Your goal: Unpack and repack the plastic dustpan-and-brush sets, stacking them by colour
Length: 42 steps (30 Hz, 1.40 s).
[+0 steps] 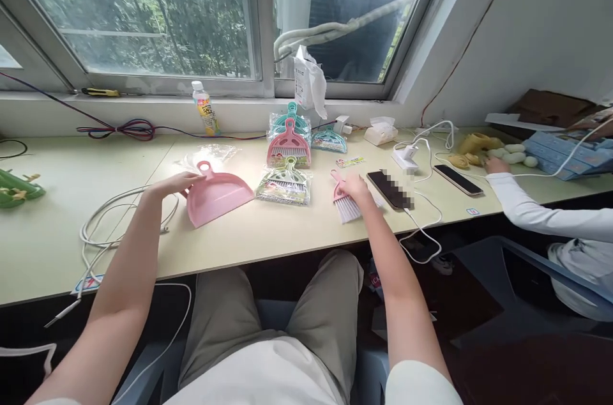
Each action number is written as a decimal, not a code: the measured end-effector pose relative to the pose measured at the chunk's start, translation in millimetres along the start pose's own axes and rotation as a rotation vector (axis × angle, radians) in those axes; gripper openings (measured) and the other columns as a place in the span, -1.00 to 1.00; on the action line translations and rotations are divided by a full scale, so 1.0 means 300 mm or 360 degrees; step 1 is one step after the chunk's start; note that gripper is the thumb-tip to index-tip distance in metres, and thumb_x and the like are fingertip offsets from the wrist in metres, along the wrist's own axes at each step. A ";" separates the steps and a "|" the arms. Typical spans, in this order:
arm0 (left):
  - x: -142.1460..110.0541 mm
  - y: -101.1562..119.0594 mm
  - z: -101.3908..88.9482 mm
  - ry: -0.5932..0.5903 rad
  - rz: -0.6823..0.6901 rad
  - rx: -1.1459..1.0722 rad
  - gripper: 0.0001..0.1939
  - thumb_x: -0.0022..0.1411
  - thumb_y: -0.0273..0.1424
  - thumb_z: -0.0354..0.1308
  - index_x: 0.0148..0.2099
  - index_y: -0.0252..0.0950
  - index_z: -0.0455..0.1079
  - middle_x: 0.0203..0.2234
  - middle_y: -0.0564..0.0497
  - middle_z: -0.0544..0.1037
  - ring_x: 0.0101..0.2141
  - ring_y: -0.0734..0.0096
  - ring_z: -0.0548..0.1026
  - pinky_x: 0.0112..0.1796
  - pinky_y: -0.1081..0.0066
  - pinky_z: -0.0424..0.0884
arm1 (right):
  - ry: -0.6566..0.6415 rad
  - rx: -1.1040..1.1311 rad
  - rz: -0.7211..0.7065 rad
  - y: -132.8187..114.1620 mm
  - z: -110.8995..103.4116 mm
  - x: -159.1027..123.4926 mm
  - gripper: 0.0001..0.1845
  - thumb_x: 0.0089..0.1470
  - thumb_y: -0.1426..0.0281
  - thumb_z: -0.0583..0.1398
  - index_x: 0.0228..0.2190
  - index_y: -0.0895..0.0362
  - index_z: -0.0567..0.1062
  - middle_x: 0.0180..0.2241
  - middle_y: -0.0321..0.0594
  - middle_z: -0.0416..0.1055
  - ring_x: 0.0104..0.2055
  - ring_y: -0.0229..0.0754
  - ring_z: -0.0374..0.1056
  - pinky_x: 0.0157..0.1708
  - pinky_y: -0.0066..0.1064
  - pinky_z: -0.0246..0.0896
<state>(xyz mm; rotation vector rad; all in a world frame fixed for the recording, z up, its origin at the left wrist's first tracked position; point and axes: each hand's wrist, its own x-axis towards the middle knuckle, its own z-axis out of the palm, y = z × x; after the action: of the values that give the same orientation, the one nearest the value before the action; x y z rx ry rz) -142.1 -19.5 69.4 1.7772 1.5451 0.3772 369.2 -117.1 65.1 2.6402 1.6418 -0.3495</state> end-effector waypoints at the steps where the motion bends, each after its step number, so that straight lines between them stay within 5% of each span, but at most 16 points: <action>1: 0.009 -0.018 0.001 -0.0009 -0.0030 0.0023 -0.48 -0.05 0.05 0.26 -0.27 -0.33 0.53 -0.32 -0.16 0.59 -0.34 0.18 0.58 -0.41 0.37 0.50 | -0.0037 0.0014 0.0033 -0.005 0.004 0.005 -0.75 0.05 0.35 0.28 -0.26 0.27 0.60 -0.47 -0.09 0.55 -0.43 -0.17 0.48 -0.37 -0.46 0.25; 5: 0.027 -0.066 0.002 0.0106 -0.0110 0.0128 -0.49 0.05 0.04 0.20 -0.22 -0.32 0.52 -0.28 -0.23 0.60 -0.36 0.17 0.59 -0.43 0.37 0.48 | -0.0033 -0.0046 0.0043 -0.023 -0.021 0.009 -0.66 0.15 0.27 0.24 -0.17 0.29 0.57 -0.36 0.05 0.56 -0.30 -0.11 0.50 -0.25 -0.39 0.28; 12: 0.001 -0.063 0.021 0.0252 0.0074 0.0574 -0.67 0.13 -0.11 0.13 -0.25 -0.24 0.52 -0.33 -0.08 0.63 -0.40 0.27 0.54 -0.44 0.42 0.31 | 0.0076 -0.0295 -0.0003 -0.019 0.006 0.034 -0.62 0.12 0.22 0.26 -0.13 0.25 0.56 -0.16 0.13 0.53 0.00 0.02 0.45 -0.09 -0.30 0.26; 17: -0.022 -0.054 0.015 0.0140 0.0045 0.0487 -0.77 0.04 -0.20 0.17 -0.38 -0.24 0.53 -0.45 -0.05 0.59 -0.49 0.34 0.49 -0.48 0.43 0.28 | 0.0049 -0.0260 -0.0015 0.020 0.015 0.060 -0.64 0.07 0.15 0.25 -0.25 0.17 0.61 -0.11 0.10 0.52 0.01 0.04 0.44 -0.09 -0.28 0.26; 21: -0.055 -0.048 -0.010 -0.0219 0.0042 0.0321 -0.71 -0.03 -0.09 0.26 -0.49 -0.22 0.55 -0.51 -0.07 0.54 -0.49 0.34 0.47 -0.49 0.44 0.30 | 0.0215 -0.0203 -0.0107 -0.020 -0.046 -0.016 -0.71 0.02 0.22 0.24 -0.29 0.14 0.63 -0.17 0.01 0.55 -0.07 0.01 0.46 -0.22 -0.36 0.23; 24: -0.087 -0.029 -0.019 -0.0524 0.0115 0.0263 -0.66 -0.03 -0.01 0.29 -0.48 -0.19 0.59 -0.54 -0.06 0.53 -0.55 0.41 0.38 -0.47 0.42 0.31 | 0.0263 -0.0029 -0.0460 -0.146 -0.113 -0.147 -0.74 0.02 0.23 0.21 -0.35 0.09 0.64 -0.29 -0.14 0.58 -0.19 -0.10 0.46 -0.32 -0.43 0.15; 27: -0.105 -0.018 -0.023 -0.0542 0.0178 0.0260 -0.60 0.05 0.02 0.23 -0.49 -0.21 0.58 -0.62 -0.03 0.45 -0.64 0.51 0.21 -0.49 0.41 0.24 | 0.0087 0.0051 -0.1009 -0.344 -0.146 -0.304 -0.76 0.02 0.21 0.22 -0.41 0.08 0.63 -0.33 -0.22 0.58 -0.26 -0.18 0.44 -0.40 -0.47 0.06; 31: -0.093 -0.057 -0.032 0.0053 0.0191 0.0094 -0.46 0.19 0.06 0.07 -0.58 -0.27 0.41 -0.73 0.03 0.24 -0.64 0.50 0.16 -0.51 0.43 0.15 | 0.0104 -0.0206 -0.1454 -0.647 -0.089 -0.445 -0.79 -0.06 0.27 0.29 -0.41 0.16 0.62 -0.34 -0.13 0.59 -0.28 -0.15 0.46 -0.43 -0.46 0.04; 33: -0.076 -0.086 -0.031 0.0417 0.0161 -0.0004 -0.43 0.21 0.09 -0.01 -0.54 -0.28 0.38 -0.70 0.01 0.28 -0.61 0.45 0.24 -0.51 0.43 0.17 | 0.0153 -0.0277 -0.1551 -0.781 -0.034 -0.461 -0.72 -0.03 0.26 0.29 -0.31 0.19 0.62 -0.26 -0.04 0.60 -0.22 -0.10 0.48 -0.41 -0.45 0.09; 35: -0.058 -0.104 -0.023 0.0540 0.0098 -0.0030 -0.42 0.20 0.12 -0.03 -0.42 -0.30 0.45 -0.62 -0.04 0.41 -0.56 0.40 0.33 -0.50 0.43 0.22 | 0.0168 -0.0329 -0.1575 -0.888 0.017 -0.449 -0.66 0.01 0.26 0.29 -0.20 0.20 0.61 -0.17 0.01 0.58 -0.13 -0.05 0.49 -0.36 -0.45 0.16; 39: -0.041 -0.094 0.011 0.0201 -0.0041 -0.0061 -0.37 0.17 0.15 0.00 -0.23 -0.34 0.52 -0.44 -0.12 0.57 -0.50 0.33 0.45 -0.50 0.41 0.27 | 0.0160 -0.0430 -0.1622 -1.001 0.087 -0.394 -0.64 0.06 0.31 0.29 -0.12 0.25 0.59 -0.11 0.06 0.57 -0.06 0.01 0.48 -0.27 -0.40 0.27; 42: -0.044 -0.072 0.036 -0.0047 0.0054 -0.0139 -0.43 0.13 0.13 0.12 -0.23 -0.32 0.54 -0.40 -0.13 0.59 -0.43 0.31 0.51 -0.48 0.43 0.31 | 0.0169 -0.0405 -0.1655 -1.015 0.118 -0.372 -0.67 0.10 0.33 0.28 -0.13 0.26 0.58 -0.11 0.08 0.56 -0.05 0.02 0.49 -0.23 -0.37 0.30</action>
<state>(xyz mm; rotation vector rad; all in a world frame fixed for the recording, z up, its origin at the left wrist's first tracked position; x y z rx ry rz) -153.9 -35.5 50.5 1.7357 1.4577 0.4264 45.2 -83.6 84.7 1.4514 2.7274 0.0217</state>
